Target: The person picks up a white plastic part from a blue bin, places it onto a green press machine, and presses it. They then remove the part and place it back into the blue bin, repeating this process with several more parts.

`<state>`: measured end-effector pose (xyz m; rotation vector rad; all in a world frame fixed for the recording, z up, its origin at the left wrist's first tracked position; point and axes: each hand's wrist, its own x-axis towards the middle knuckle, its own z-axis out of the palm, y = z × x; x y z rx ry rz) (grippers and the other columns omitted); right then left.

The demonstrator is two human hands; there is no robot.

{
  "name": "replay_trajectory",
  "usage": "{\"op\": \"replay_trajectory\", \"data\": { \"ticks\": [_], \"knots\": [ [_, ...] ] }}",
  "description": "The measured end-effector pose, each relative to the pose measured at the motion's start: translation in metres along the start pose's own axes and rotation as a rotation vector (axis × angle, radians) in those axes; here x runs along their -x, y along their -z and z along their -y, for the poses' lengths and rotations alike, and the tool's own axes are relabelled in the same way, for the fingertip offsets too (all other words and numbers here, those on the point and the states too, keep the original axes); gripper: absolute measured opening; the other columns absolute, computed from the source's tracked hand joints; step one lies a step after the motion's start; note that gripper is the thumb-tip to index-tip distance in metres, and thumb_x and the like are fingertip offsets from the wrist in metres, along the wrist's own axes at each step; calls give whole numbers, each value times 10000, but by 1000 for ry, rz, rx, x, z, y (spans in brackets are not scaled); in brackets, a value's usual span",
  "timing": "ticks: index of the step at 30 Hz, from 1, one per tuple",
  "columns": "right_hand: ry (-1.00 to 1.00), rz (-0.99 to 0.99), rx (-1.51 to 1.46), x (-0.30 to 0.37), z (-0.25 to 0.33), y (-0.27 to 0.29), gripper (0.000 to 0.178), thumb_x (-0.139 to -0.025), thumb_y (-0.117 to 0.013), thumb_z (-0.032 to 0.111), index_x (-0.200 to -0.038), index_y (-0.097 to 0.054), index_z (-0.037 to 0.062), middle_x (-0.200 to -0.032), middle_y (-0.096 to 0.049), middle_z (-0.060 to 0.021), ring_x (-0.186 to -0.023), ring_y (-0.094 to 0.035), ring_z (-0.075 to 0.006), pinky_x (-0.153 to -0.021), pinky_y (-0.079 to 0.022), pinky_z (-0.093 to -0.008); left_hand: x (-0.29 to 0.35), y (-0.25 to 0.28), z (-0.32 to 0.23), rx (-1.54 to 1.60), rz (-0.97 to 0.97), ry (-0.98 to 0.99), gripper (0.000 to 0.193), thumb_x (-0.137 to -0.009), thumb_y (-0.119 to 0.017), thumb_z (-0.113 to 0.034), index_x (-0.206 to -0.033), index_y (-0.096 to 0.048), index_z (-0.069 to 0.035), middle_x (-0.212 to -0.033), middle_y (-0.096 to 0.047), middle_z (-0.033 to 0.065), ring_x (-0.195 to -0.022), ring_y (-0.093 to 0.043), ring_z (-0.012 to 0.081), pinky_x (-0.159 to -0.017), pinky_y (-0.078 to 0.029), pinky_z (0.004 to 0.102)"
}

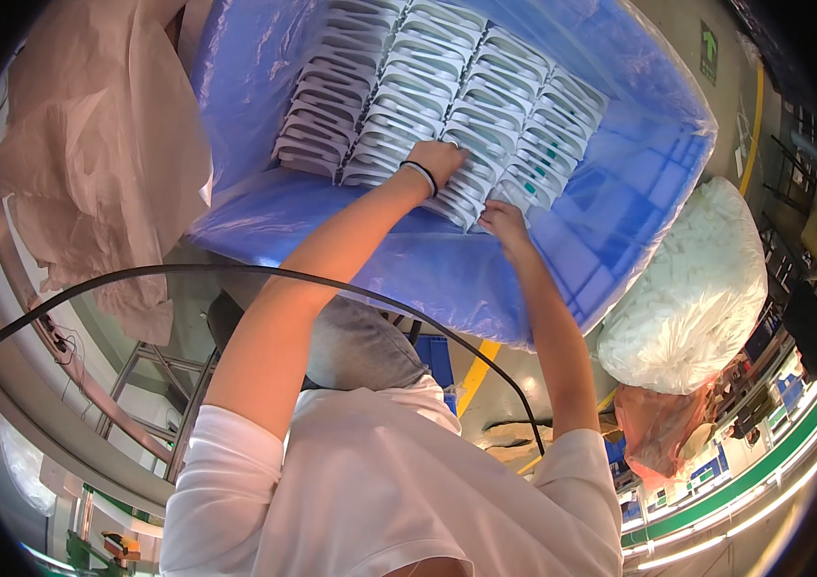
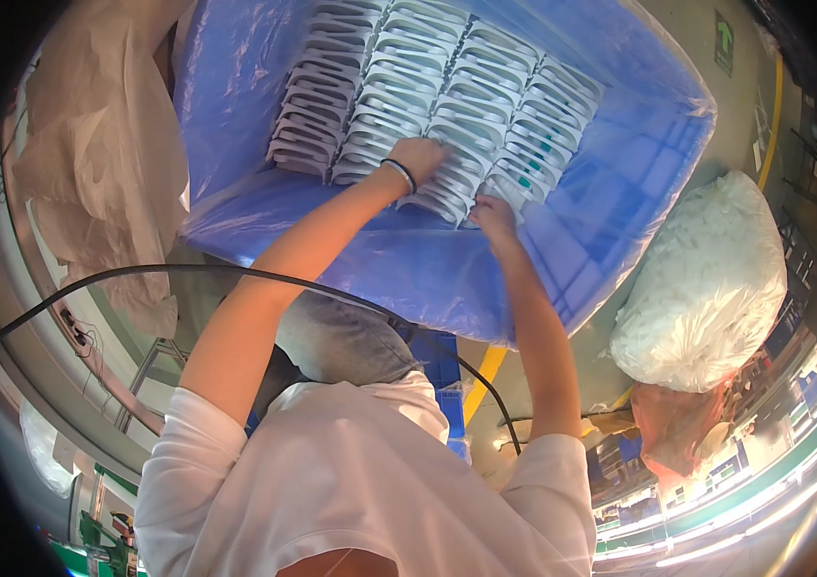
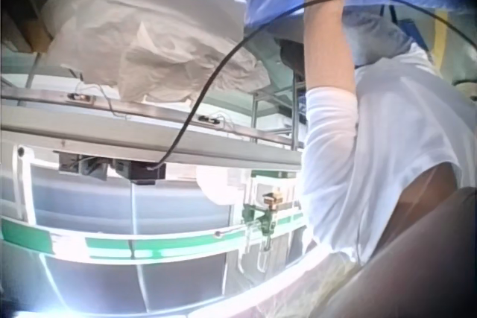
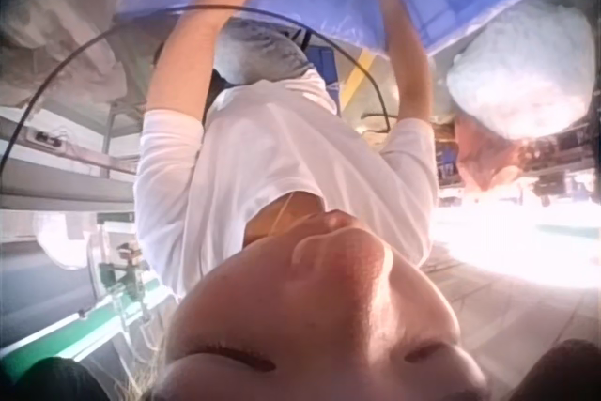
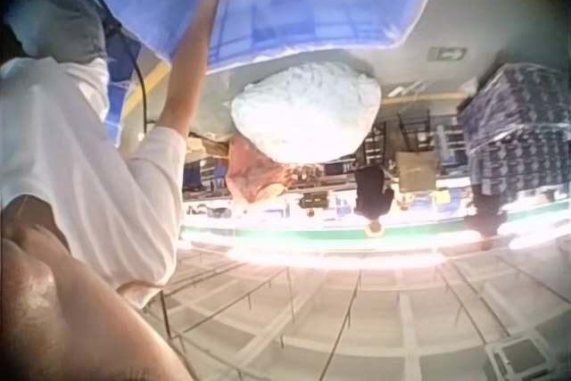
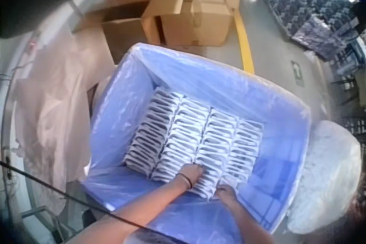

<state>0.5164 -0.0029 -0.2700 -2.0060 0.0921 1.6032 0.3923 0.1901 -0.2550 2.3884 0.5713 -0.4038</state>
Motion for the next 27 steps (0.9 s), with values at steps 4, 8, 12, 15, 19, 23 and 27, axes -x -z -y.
{"op": "replay_trajectory", "data": {
  "ticks": [4, 8, 12, 15, 19, 23, 27],
  "knots": [
    [149, 42, 58, 3, -13, 2, 268, -829, -633, 55, -1071, -625, -61, -939, -665, -80, -881, -632, -137, -765, -505, -237, 12, 21, 18, -37, 111, -101, 179, -772, -674, -204, -919, -679, -100, -969, -684, 124, -928, -671, 309, -757, -548, 422],
    [177, -80, 479, -21, -29, 10, 359, -801, -743, 154, -1079, -641, -49, -898, -682, -39, -776, -604, -89, -684, -466, -217, 43, 9, 15, -79, 264, -139, 132, -794, -637, -186, -875, -695, -99, -927, -698, 125, -916, -676, 316, -762, -544, 428],
    [187, -106, 316, -22, -32, -2, 361, -800, -756, 152, -1092, -650, -31, -891, -687, -25, -731, -584, -66, -653, -443, -199, 40, -5, 22, -132, 158, -170, 131, -816, -577, -167, -853, -688, -111, -843, -692, 130, -806, -682, 326, -684, -543, 435],
    [185, -32, 308, -12, -24, 2, 354, -809, -745, 139, -1104, -649, -30, -900, -690, -18, -732, -580, -58, -649, -437, -190, 36, -6, 13, -187, 175, -260, 135, -818, -559, -129, -823, -691, -100, -835, -695, 122, -808, -687, 313, -678, -545, 429],
    [179, -37, 238, 8, -9, -1, 352, -813, -736, 129, -1115, -648, -30, -906, -692, -17, -737, -581, -61, -648, -436, -193, 35, 1, 7, -213, 245, -258, 125, -804, -572, -116, -822, -695, -98, -851, -696, 123, -821, -689, 307, -681, -547, 426],
    [143, -33, 158, 19, 0, -7, 329, -820, -718, 99, -1114, -647, -30, -929, -692, -32, -778, -600, -75, -665, -454, -202, 37, 4, 11, -154, 219, -205, 124, -788, -583, -90, -807, -704, -97, -860, -696, 136, -827, -687, 316, -689, -551, 425],
    [60, -52, -77, 14, -1, -4, 299, -838, -679, 68, -1106, -631, -55, -956, -681, -73, -818, -636, -127, -734, -544, -265, 35, 6, 9, -117, 205, -231, 126, -786, -578, -77, -809, -701, -88, -865, -695, 141, -832, -686, 321, -693, -553, 428]
  ]
}}
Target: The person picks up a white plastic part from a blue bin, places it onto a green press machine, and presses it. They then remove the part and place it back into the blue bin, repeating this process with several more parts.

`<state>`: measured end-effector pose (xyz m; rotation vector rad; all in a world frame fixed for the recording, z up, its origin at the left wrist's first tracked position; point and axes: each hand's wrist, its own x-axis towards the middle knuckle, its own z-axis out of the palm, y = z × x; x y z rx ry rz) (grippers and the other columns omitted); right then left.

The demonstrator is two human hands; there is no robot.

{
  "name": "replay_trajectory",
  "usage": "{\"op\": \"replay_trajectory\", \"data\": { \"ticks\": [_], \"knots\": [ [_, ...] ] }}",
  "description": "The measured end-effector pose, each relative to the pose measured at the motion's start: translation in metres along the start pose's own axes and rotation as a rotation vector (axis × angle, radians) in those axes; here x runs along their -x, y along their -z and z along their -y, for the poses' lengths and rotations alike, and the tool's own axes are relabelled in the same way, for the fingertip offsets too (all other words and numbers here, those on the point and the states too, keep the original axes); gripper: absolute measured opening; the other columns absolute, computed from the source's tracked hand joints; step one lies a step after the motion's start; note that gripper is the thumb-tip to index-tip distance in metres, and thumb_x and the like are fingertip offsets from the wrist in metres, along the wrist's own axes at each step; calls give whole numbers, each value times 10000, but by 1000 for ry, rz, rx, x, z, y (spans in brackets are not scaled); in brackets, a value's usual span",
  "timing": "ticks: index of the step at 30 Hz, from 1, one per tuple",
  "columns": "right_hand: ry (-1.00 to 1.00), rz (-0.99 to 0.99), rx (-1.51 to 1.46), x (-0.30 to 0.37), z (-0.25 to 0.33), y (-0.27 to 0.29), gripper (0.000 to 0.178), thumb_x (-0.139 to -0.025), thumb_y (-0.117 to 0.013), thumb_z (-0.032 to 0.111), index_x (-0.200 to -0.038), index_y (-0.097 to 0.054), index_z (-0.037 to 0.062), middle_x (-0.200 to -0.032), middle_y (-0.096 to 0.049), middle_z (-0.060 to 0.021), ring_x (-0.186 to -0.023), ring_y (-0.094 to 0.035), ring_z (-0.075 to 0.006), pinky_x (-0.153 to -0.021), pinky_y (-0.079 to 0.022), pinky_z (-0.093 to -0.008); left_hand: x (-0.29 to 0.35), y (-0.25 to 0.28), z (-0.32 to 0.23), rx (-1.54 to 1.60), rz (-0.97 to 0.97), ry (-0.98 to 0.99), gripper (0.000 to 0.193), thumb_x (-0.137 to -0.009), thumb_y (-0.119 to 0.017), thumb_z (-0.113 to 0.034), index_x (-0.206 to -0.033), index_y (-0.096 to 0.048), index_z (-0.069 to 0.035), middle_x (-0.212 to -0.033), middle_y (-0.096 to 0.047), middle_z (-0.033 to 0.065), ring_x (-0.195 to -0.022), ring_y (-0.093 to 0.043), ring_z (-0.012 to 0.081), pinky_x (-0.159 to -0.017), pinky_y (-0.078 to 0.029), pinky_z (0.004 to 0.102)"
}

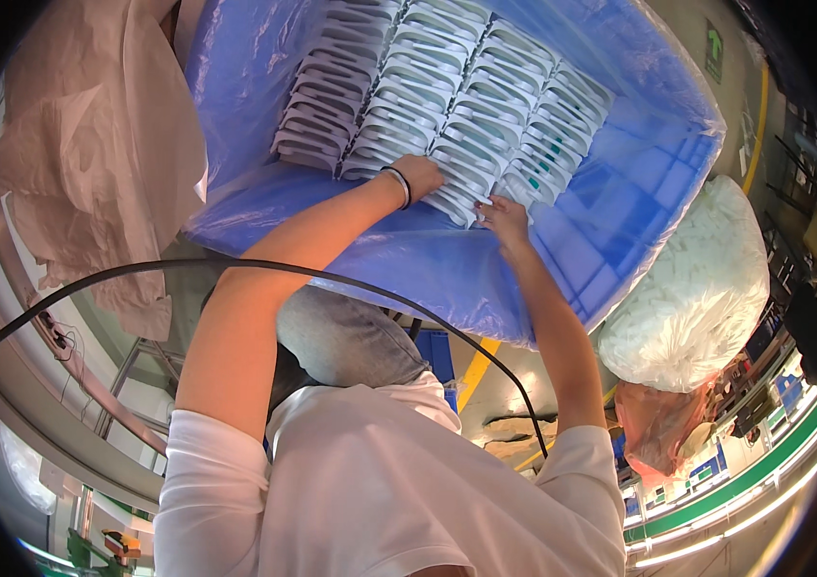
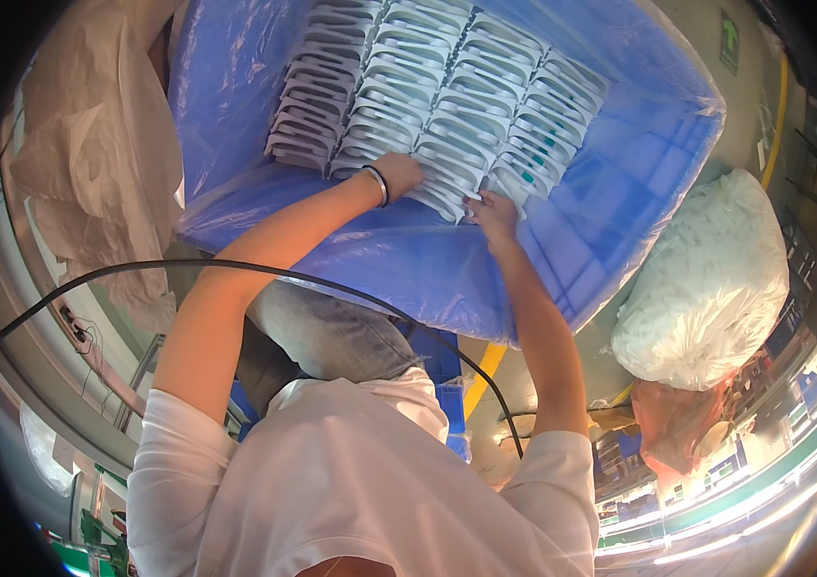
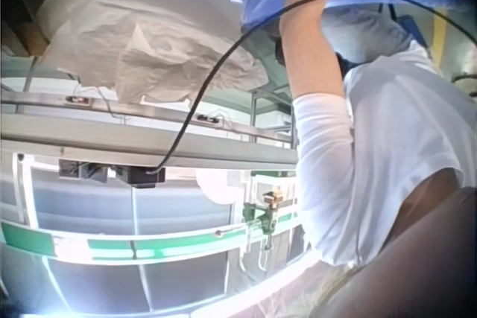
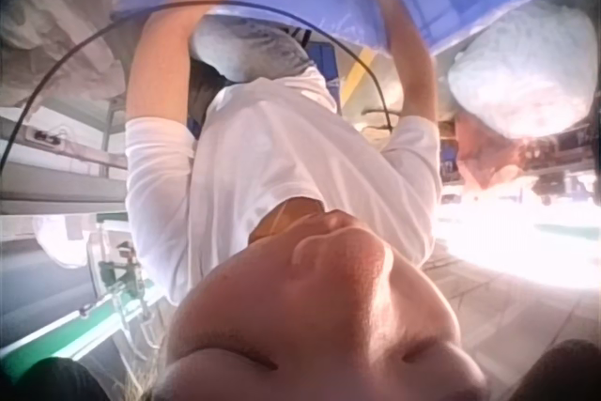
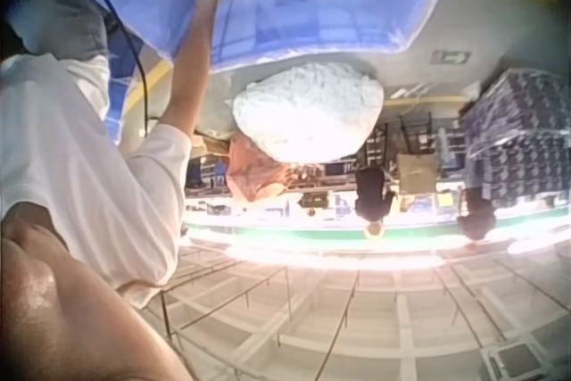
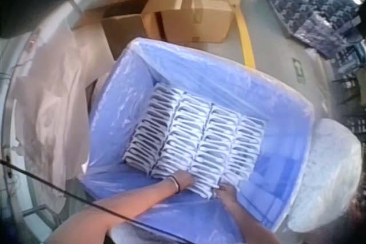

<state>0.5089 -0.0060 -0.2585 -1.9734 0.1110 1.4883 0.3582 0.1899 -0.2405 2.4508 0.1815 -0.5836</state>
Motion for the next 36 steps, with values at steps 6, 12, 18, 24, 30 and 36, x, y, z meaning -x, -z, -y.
{"op": "replay_trajectory", "data": {
  "ticks": [6, 12, 18, 24, 30, 36],
  "knots": [
    [-48, -15, 49, 0, 13, -8, 308, -825, -687, 63, -1096, -618, -65, -944, -675, -88, -816, -643, -144, -741, -564, -286, -2, -9, 0, -61, 59, -75, 121, -784, -584, -90, -811, -701, -80, -874, -694, 148, -840, -683, 327, -700, -554, 423],
    [149, -24, 520, -3, 3, -15, 384, -681, -827, 137, -1007, -661, 19, -845, -674, -30, -702, -603, -103, -603, -455, -253, -2, -9, 2, -14, 1, 57, 133, -798, -604, -169, -833, -698, -82, -823, -692, 139, -811, -683, 331, -694, -551, 425],
    [126, -93, 487, -13, -11, -2, 441, -648, -836, 131, -1039, -650, 49, -785, -646, -17, -645, -559, -101, -593, -426, -263, 0, -15, -21, 62, -151, -98, 140, -785, -615, -208, -778, -701, -97, -772, -690, 110, -742, -687, 315, -630, -546, 429],
    [52, 59, 238, -21, -8, -13, 427, -709, -802, 123, -1085, -630, 16, -787, -627, -9, -673, -553, -92, -593, -424, -266, -13, -59, -22, -233, -34, -353, 148, -764, -583, -181, -681, -698, -141, -705, -679, 54, -692, -691, 237, -559, -533, 391],
    [85, -15, 446, -19, -10, -10, 471, -659, -819, 146, -1070, -647, -6, -820, -670, -63, -740, -626, -181, -695, -479, -304, 5, -31, -19, -137, -48, -288, 96, -763, -593, -132, -748, -683, -102, -792, -685, 66, -765, -690, 256, -625, -544, 398],
    [142, -52, 456, -22, -14, -13, 495, -623, -829, 113, -1084, -659, 52, -912, -706, -89, -817, -661, -200, -740, -491, -323, 34, 47, -28, -52, 149, -209, 95, -743, -595, -71, -776, -684, -80, -831, -677, 109, -808, -680, 312, -654, -540, 429]
  ]
}}
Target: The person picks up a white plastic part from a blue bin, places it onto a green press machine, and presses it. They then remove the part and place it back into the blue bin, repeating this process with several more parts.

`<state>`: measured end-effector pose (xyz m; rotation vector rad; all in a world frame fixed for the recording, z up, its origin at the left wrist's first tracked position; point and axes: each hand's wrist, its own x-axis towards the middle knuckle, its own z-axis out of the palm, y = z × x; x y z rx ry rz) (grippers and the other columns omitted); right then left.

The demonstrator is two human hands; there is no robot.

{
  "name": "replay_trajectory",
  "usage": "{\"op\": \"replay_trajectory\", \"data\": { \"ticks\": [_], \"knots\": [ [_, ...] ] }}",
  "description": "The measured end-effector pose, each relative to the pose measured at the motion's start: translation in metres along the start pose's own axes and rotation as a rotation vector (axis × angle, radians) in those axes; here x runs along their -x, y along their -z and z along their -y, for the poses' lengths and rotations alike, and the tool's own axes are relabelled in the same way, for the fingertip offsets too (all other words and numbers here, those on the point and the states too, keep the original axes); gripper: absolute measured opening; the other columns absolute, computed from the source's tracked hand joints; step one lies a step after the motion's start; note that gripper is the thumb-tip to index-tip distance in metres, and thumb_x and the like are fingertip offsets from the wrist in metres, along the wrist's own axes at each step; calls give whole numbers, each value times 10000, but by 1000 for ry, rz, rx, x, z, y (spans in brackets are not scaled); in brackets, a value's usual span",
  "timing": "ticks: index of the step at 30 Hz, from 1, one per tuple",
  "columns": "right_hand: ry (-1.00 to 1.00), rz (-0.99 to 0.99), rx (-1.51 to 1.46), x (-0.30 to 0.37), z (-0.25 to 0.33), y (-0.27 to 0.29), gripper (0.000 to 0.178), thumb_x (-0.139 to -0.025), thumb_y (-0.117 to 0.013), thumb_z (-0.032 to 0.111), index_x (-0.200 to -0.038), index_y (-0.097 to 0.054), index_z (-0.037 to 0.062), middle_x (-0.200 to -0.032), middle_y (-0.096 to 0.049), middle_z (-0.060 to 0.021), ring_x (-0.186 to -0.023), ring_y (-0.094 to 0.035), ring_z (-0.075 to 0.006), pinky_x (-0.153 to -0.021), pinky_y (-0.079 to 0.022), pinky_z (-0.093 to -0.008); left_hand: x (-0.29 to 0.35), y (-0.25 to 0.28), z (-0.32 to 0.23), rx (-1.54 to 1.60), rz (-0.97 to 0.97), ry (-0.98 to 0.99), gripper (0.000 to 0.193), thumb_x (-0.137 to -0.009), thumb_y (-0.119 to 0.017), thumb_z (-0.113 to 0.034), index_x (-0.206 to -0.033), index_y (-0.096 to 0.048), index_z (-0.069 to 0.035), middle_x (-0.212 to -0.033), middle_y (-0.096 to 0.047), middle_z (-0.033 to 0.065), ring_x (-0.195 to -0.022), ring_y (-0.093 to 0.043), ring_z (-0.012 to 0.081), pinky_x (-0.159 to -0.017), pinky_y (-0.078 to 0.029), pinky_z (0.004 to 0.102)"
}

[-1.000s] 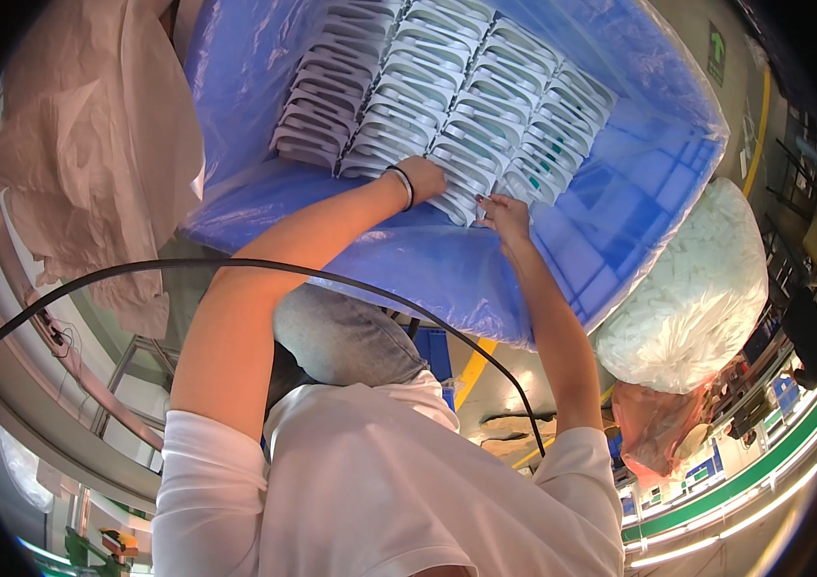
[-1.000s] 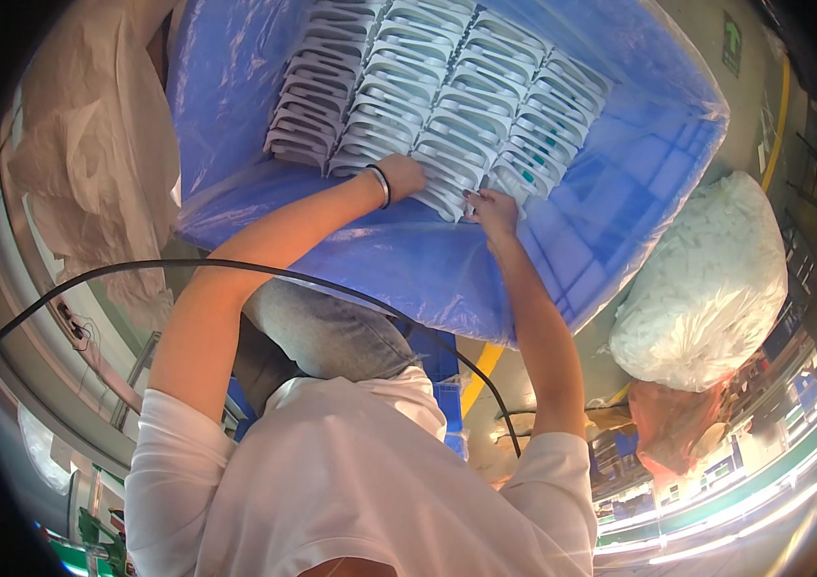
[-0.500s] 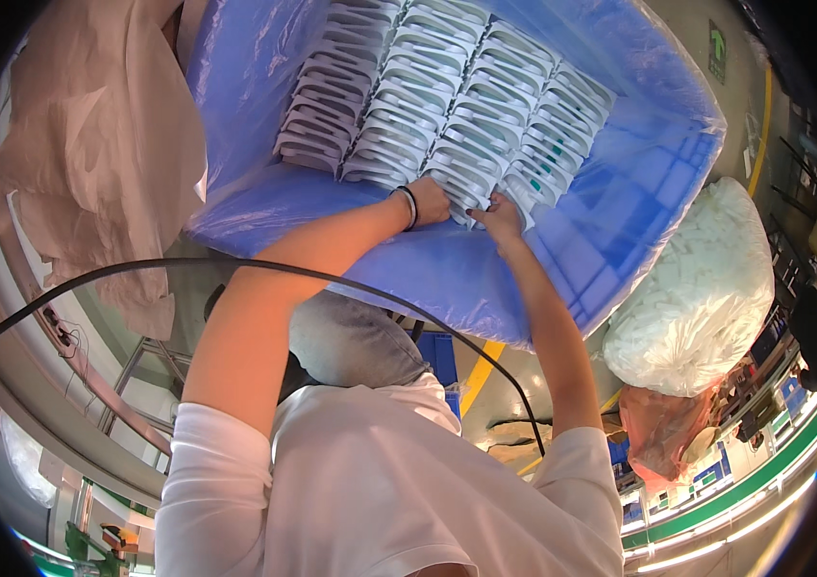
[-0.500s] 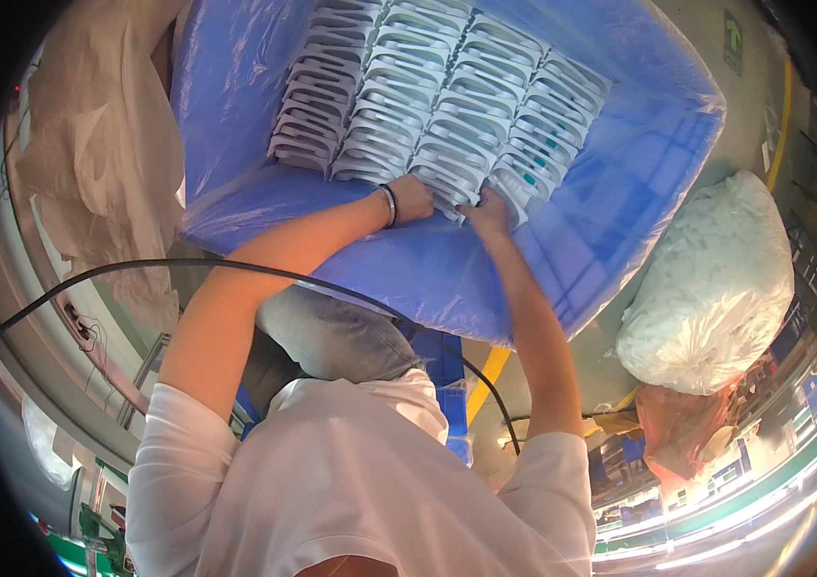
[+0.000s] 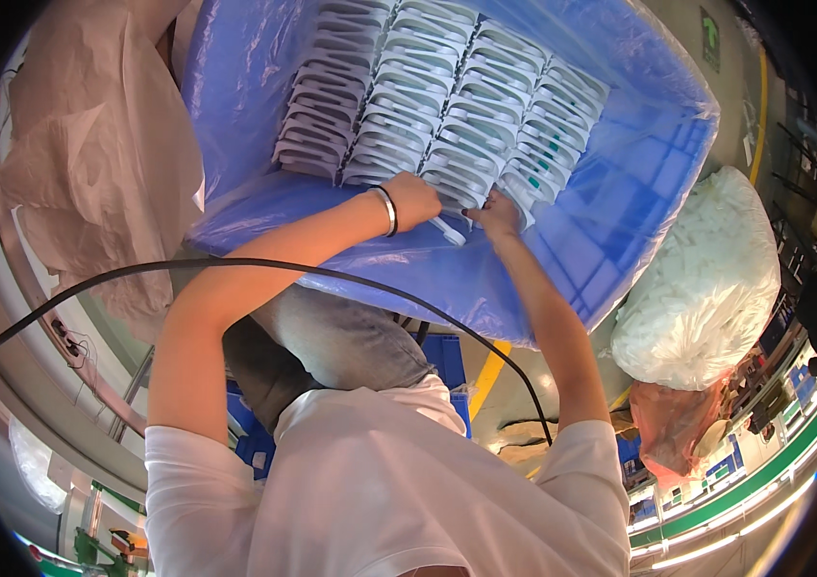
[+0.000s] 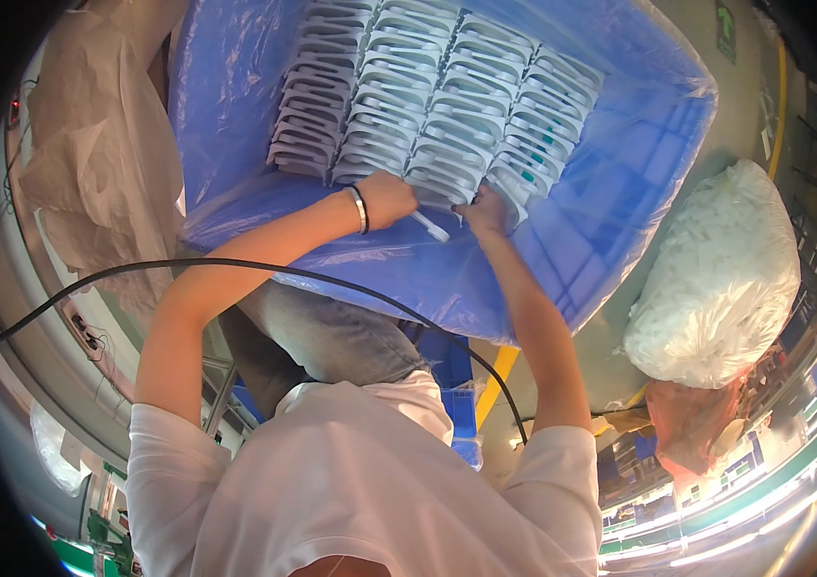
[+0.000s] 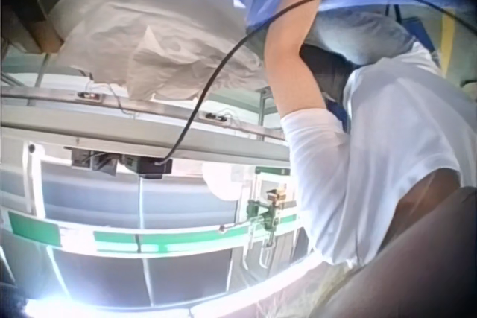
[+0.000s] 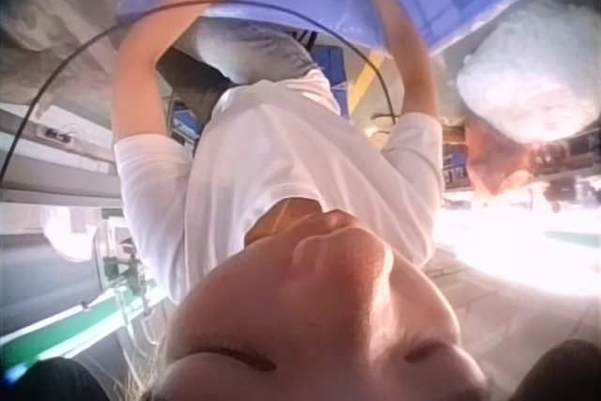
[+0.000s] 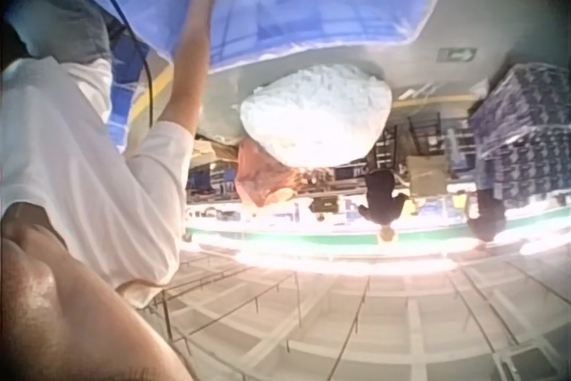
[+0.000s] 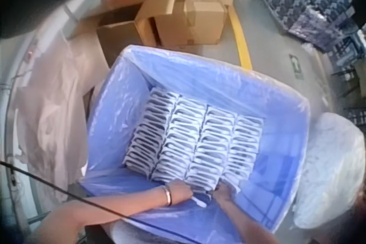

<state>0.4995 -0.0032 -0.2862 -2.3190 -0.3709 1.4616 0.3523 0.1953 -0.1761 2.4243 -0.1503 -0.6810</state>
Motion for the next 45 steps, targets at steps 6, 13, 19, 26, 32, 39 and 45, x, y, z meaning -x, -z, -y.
{"op": "replay_trajectory", "data": {
  "ticks": [6, 13, 19, 26, 32, 39, 45],
  "knots": [
    [-30, 97, -239, 5, 0, -9, 456, -705, -747, 34, -1140, -611, 28, -1004, -696, -77, -899, -641, -158, -802, -472, -267, 63, 37, 4, 20, -47, 293, 81, -789, -602, -111, -772, -674, -80, -799, -664, 109, -786, -665, 323, -644, -521, 450],
    [-37, 97, 210, 11, 19, -1, 238, -820, -693, 211, -925, -682, -2, -819, -706, -99, -713, -673, -168, -687, -514, -314, 94, 27, 22, 79, -273, 433, 127, -806, -591, -125, -736, -682, -74, -785, -676, 135, -759, -667, 339, -661, -525, 450],
    [21, 70, 243, 13, 11, 11, 475, -842, -619, 450, -786, -698, -15, -742, -697, -146, -699, -696, -233, -668, -526, -352, 82, 23, 22, 91, -229, 442, 87, -823, -607, -149, -802, -652, -77, -815, -646, 104, -808, -642, 328, -678, -510, 453],
    [119, -217, 285, 9, 39, 40, 349, -828, -568, 334, -827, -691, 8, -840, -678, -215, -853, -658, -384, -777, -506, -448, 81, 20, 25, 71, -359, 428, 103, -802, -590, -117, -750, -667, -73, -796, -666, 122, -766, -662, 338, -656, -524, 456],
    [93, -293, 80, -24, 29, 10, 330, -884, -610, 280, -812, -664, -37, -693, -638, -84, -649, -629, -170, -648, -510, -281, 77, 23, 23, 101, -343, 457, 91, -807, -598, -127, -773, -663, -73, -812, -666, 120, -771, -661, 334, -660, -523, 460],
    [-23, -196, -317, -28, 15, 25, 422, -927, -616, 358, -829, -693, -46, -747, -674, -94, -628, -626, -131, -588, -489, -247, 70, 29, 21, 136, -325, 456, 93, -810, -607, -142, -779, -666, -76, -800, -665, 127, -772, -662, 332, -664, -523, 464],
    [-15, -158, -189, -10, 39, 43, 350, -902, -652, 320, -885, -708, -25, -793, -704, -112, -645, -656, -160, -575, -470, -252, 70, 27, 25, 145, -339, 494, 91, -809, -619, -163, -791, -653, -80, -792, -655, 109, -765, -643, 333, -652, -504, 460]
  ]
}}
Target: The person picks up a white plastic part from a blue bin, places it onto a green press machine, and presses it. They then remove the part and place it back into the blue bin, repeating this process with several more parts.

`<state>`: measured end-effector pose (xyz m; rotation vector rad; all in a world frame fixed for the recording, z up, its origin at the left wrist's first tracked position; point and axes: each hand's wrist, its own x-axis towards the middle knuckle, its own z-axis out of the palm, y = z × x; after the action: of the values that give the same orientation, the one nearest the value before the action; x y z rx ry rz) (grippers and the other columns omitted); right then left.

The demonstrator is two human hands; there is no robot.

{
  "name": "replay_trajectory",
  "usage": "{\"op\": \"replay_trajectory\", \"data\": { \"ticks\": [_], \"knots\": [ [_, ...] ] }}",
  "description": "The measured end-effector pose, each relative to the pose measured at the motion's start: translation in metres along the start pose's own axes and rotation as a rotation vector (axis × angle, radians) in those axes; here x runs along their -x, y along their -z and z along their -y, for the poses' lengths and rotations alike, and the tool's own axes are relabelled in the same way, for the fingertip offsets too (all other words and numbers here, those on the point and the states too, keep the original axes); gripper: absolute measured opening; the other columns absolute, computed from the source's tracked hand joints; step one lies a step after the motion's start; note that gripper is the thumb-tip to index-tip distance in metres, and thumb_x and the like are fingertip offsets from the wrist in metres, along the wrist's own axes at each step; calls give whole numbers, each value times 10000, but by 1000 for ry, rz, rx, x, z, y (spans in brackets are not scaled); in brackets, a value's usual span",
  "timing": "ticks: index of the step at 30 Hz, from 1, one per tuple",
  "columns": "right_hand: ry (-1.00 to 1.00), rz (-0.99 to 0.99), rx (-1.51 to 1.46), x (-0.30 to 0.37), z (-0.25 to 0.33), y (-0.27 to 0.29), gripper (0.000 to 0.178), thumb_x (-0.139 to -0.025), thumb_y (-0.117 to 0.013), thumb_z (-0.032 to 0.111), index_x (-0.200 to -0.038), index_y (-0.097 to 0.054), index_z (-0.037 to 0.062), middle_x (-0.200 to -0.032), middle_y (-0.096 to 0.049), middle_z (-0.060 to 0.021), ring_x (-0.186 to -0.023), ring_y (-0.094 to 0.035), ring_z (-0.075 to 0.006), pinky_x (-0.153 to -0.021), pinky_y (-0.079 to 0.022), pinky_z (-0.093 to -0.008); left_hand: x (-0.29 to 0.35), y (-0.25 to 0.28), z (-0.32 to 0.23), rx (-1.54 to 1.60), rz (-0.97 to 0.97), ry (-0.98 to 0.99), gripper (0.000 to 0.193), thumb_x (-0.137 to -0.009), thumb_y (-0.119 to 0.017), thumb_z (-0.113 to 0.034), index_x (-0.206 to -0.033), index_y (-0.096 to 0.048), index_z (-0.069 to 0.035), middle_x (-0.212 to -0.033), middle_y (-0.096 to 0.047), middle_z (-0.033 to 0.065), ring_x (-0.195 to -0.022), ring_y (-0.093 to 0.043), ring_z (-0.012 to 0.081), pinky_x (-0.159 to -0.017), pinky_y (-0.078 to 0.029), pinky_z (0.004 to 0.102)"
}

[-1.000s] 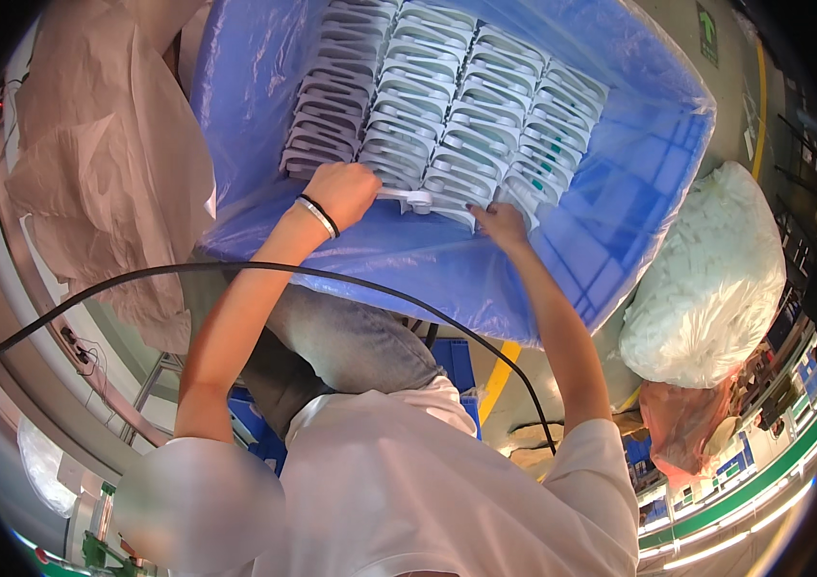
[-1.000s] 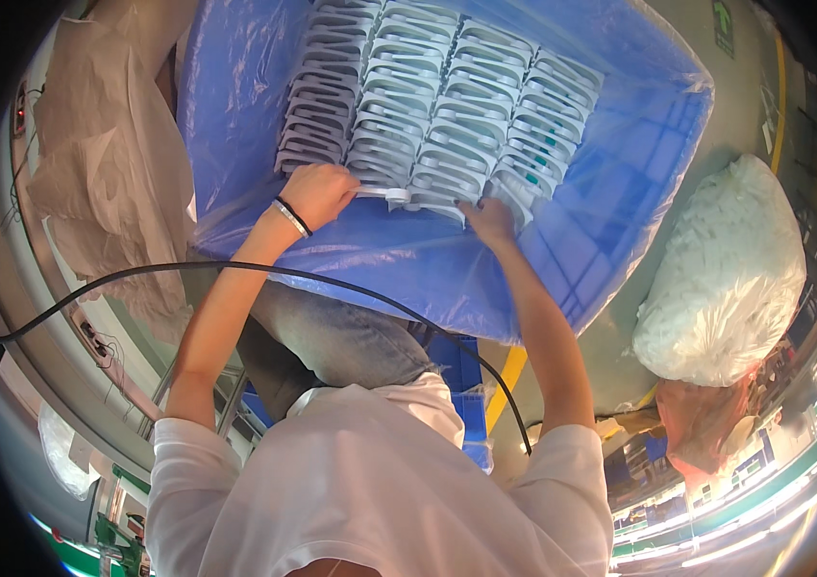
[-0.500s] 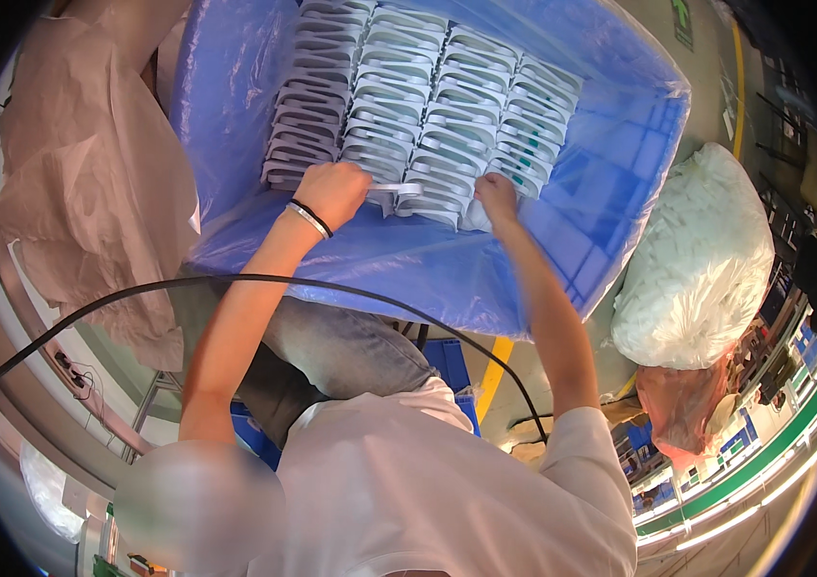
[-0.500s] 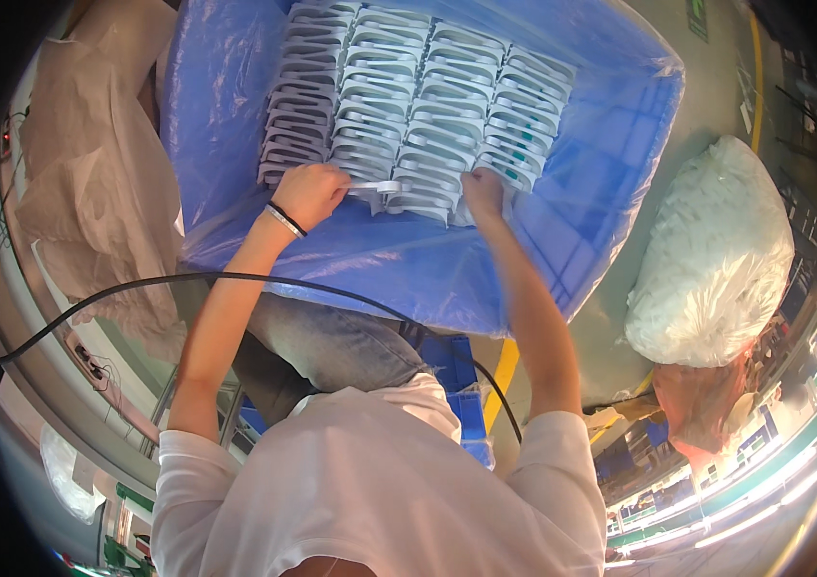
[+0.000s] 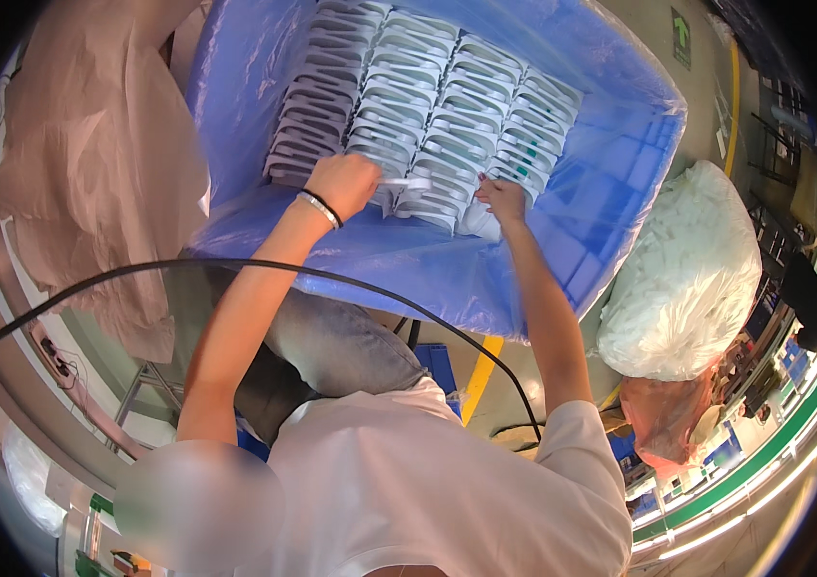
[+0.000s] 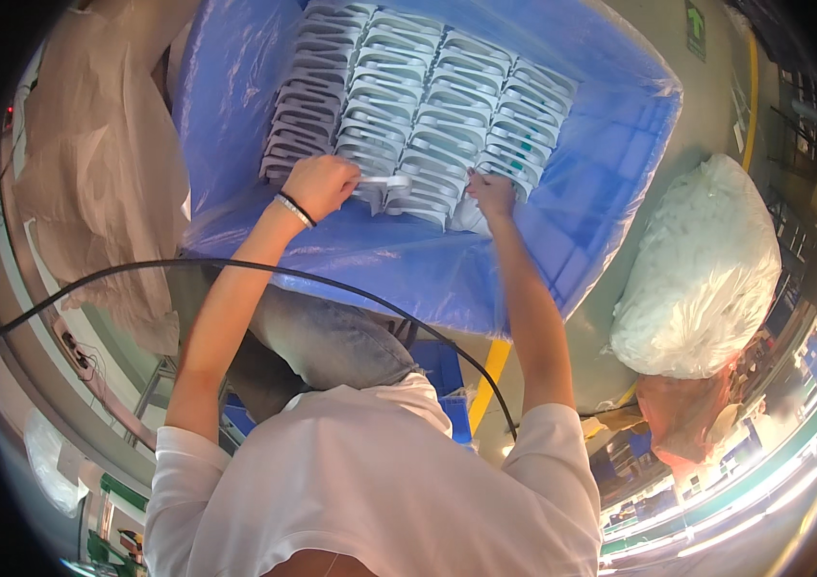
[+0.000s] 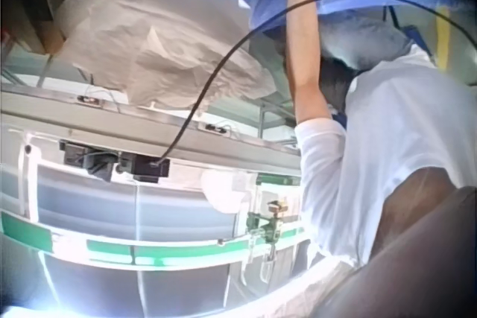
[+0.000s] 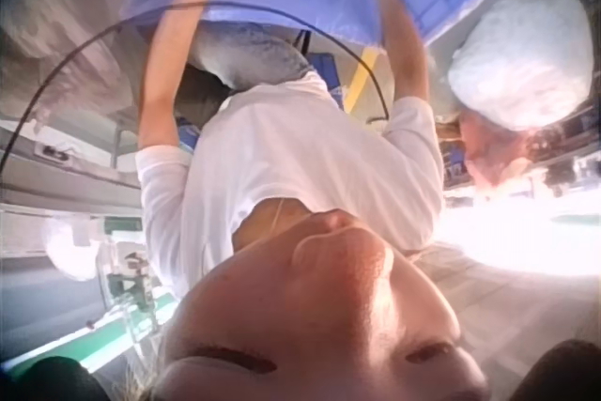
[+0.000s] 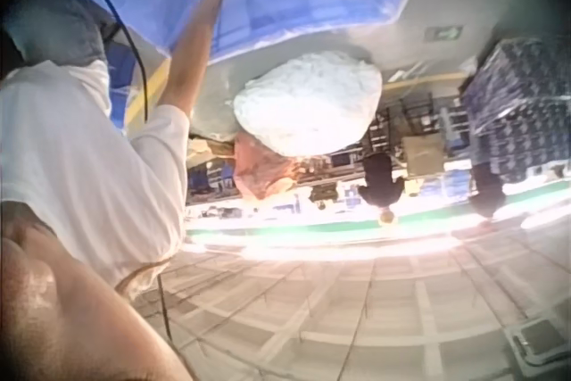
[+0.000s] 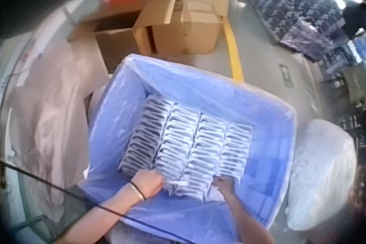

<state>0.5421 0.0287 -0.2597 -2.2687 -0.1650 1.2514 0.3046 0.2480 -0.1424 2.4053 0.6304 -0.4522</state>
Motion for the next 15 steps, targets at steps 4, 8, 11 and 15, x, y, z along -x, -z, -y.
{"op": "replay_trajectory", "data": {
  "ticks": [4, 8, 11, 15],
  "knots": [
    [406, -130, 706, 21, 53, 17, 216, -838, -682, 278, -878, -708, 68, -734, -655, -93, -697, -641, -289, -658, -507, -389, 4, 0, 7, 23, -98, 7, 98, -816, -616, -170, -785, -646, -81, -793, -660, 110, -771, -643, 336, -658, -503, 460],
    [1007, -235, 835, 13, 73, 2, 209, -819, -606, 137, -1016, -642, 79, -939, -618, -74, -907, -629, -262, -688, -529, -396, -1, 3, 2, 46, -90, 31, 97, -814, -617, -167, -792, -650, -78, -805, -663, 116, -786, -647, 333, -668, -505, 465],
    [1126, -147, 1150, -18, 71, -11, 209, -784, -561, 61, -985, -620, 63, -924, -621, -57, -917, -629, -245, -687, -548, -361, -2, -3, 4, 27, -113, 33, 98, -810, -616, -165, -780, -643, -75, -800, -662, 117, -793, -647, 332, -671, -506, 464],
    [1034, -136, 1416, -25, 74, -29, 201, -812, -638, 157, -998, -615, 86, -885, -619, -65, -904, -623, -229, -692, -550, -354, -1, -10, 14, 28, -117, 71, 98, -813, -613, -166, -785, -642, -77, -810, -662, 117, -806, -647, 332, -676, -509, 462]
  ]
}}
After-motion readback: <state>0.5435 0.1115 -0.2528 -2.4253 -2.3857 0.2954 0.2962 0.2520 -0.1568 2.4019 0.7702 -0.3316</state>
